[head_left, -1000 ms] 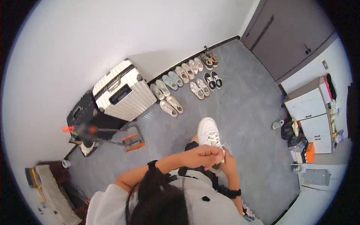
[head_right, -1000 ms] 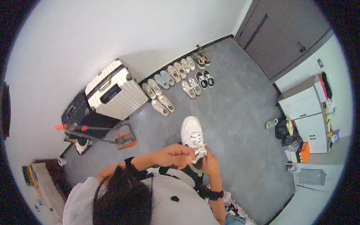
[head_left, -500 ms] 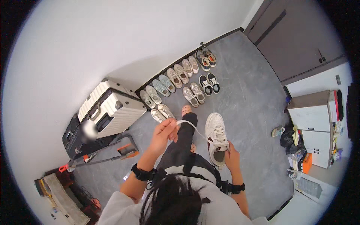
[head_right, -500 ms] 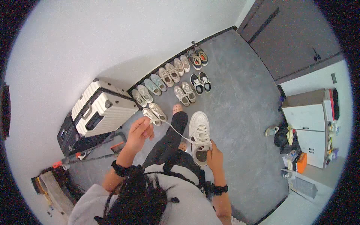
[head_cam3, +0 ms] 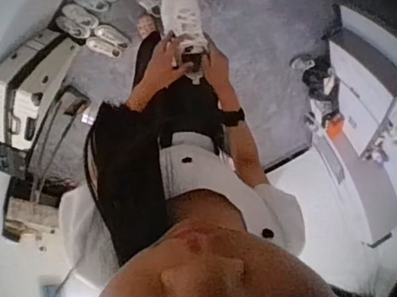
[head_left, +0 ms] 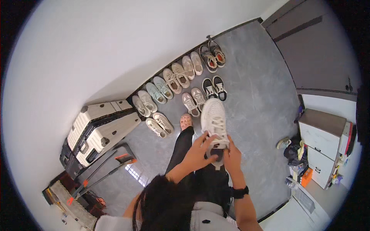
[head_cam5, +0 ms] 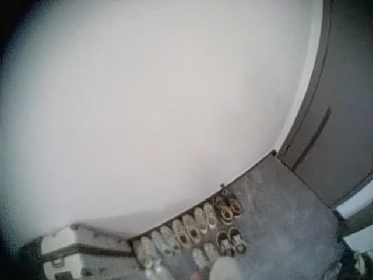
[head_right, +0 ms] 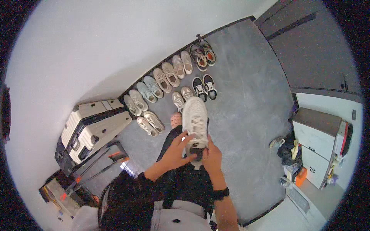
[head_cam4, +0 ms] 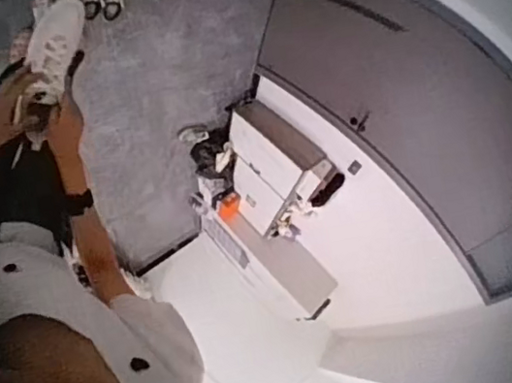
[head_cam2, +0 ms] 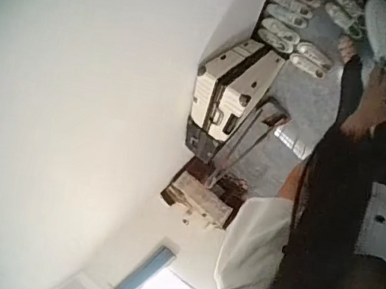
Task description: The recorder is sitting on a bed and lacing up a pair of white sneakers.
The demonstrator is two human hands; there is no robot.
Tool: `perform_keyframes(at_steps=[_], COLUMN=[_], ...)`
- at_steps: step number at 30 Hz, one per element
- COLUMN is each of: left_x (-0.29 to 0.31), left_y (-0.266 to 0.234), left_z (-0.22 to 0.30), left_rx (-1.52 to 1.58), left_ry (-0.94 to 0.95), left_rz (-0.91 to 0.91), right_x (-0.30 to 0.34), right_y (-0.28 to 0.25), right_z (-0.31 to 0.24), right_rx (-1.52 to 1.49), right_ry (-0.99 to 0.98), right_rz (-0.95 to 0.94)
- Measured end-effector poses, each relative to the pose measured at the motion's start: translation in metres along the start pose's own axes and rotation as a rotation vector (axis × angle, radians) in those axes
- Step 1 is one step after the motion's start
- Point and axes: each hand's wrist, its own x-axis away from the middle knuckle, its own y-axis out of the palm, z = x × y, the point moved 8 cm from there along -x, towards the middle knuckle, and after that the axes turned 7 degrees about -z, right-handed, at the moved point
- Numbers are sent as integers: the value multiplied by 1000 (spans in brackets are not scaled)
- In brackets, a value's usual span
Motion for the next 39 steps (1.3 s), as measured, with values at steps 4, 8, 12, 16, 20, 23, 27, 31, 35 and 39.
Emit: perform_keyframes(at_steps=[4, 8, 12, 16, 20, 23, 27, 31, 35, 39], left_x=[-31, -49, -60, -70, -73, -80, -84, -79, -74, -70], left_y=[-16, -38, -47, -51, -54, -58, -44, -47, -54, -63], left_z=[-42, -36, -35, -25, -26, -24, -30, -23, -10, 14], left_rx=[12, -106, -196, -249, -220, -239, -249, -126, 101, 254], left_ry=[-183, -184, -165, -141, -85, -47, -132, -97, -22, 22], left_rz=[154, 323, 407, 420, 387, 248, -66, 20, 84, 136], right_x=[-48, -77, -89, -99, -99, -96, -88, -85, -96, -100], right_y=[28, 37, 36, 35, 35, 36, 39, 38, 28, 11], right_z=[4, 4, -1, -4, -7, -6, -5, -7, -11, -29], right_rx=[25, -101, -154, -140, -150, -169, -142, -150, -185, -44], right_ry=[-145, -143, -183, -207, -221, -243, -249, -222, -125, -138], right_rz=[-86, -116, -61, -69, -72, -58, -128, -126, -146, -188])
